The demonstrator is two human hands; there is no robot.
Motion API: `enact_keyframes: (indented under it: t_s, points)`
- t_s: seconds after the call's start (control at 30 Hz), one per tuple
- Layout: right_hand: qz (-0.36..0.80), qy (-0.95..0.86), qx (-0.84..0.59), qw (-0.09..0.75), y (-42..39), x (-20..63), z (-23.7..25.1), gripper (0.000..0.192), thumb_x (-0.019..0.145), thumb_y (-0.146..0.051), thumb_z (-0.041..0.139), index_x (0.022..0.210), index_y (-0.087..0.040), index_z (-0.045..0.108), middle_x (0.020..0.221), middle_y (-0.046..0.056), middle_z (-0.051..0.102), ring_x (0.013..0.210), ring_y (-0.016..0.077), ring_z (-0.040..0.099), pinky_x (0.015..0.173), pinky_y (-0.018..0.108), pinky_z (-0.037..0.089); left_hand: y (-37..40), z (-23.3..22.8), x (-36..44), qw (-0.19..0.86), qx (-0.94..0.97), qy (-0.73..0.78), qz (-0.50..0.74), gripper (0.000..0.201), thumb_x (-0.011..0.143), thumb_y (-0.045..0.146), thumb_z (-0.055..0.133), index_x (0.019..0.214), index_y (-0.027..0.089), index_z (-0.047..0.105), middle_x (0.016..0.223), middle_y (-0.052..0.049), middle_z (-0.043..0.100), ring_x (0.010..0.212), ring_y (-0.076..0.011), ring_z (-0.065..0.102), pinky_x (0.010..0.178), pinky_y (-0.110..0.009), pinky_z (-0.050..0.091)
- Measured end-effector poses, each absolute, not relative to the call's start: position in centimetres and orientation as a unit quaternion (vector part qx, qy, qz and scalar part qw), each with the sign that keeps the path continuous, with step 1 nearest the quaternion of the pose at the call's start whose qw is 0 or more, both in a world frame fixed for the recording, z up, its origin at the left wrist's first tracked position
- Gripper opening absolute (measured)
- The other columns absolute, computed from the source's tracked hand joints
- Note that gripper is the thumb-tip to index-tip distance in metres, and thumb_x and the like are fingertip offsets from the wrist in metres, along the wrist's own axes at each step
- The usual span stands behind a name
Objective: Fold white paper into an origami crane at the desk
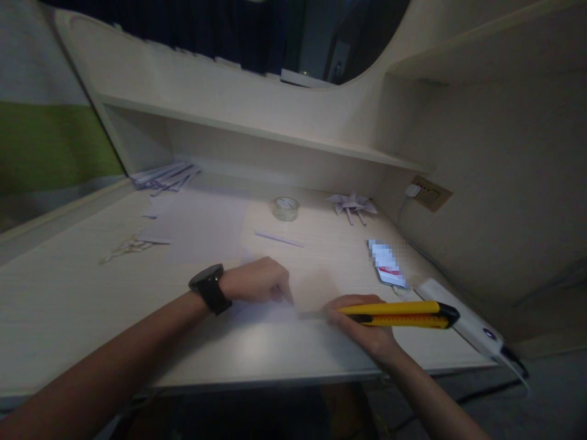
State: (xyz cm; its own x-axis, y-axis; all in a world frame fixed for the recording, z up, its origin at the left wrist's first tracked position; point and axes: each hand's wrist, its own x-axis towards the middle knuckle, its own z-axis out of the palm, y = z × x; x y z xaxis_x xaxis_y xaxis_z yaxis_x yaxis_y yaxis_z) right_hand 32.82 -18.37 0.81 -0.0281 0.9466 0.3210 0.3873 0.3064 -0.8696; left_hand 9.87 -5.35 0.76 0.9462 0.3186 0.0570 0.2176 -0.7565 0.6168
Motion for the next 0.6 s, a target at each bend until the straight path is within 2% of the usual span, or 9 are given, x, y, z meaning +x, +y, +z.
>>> enact_keyframes:
  t_s: [0.3, 0.6]
  points:
    - [0.284, -0.68, -0.507, 0.447, -18.42, 32.93, 0.54, 0.018, 0.075, -0.037, 0.067, 0.073, -0.019, 0.071, 0.073, 0.005, 0.071, 0.066, 0.0179, 0.066, 0.063, 0.028, 0.057, -5.31, 0.82, 9.8, 0.342, 0.923, 0.156, 0.079, 0.021, 0.076, 0.018, 0.065, 0.092, 0.028, 0.074, 0.082, -0.002, 0.072, 0.071, -0.0153, 0.061, 0.069, -0.025, 0.042]
    - [0.297, -0.676, -0.509, 0.443, -18.47, 32.84, 0.56, 0.016, 0.075, -0.037, 0.066, 0.072, -0.022, 0.07, 0.072, 0.004, 0.071, 0.065, 0.0189, 0.066, 0.063, 0.034, 0.058, -5.1, 0.34, 9.72, 0.311, 0.937, 0.141, 0.071, 0.025, 0.077, 0.015, 0.063, 0.096, 0.029, 0.073, 0.083, -0.003, 0.072, 0.071, -0.0144, 0.061, 0.07, -0.025, 0.042]
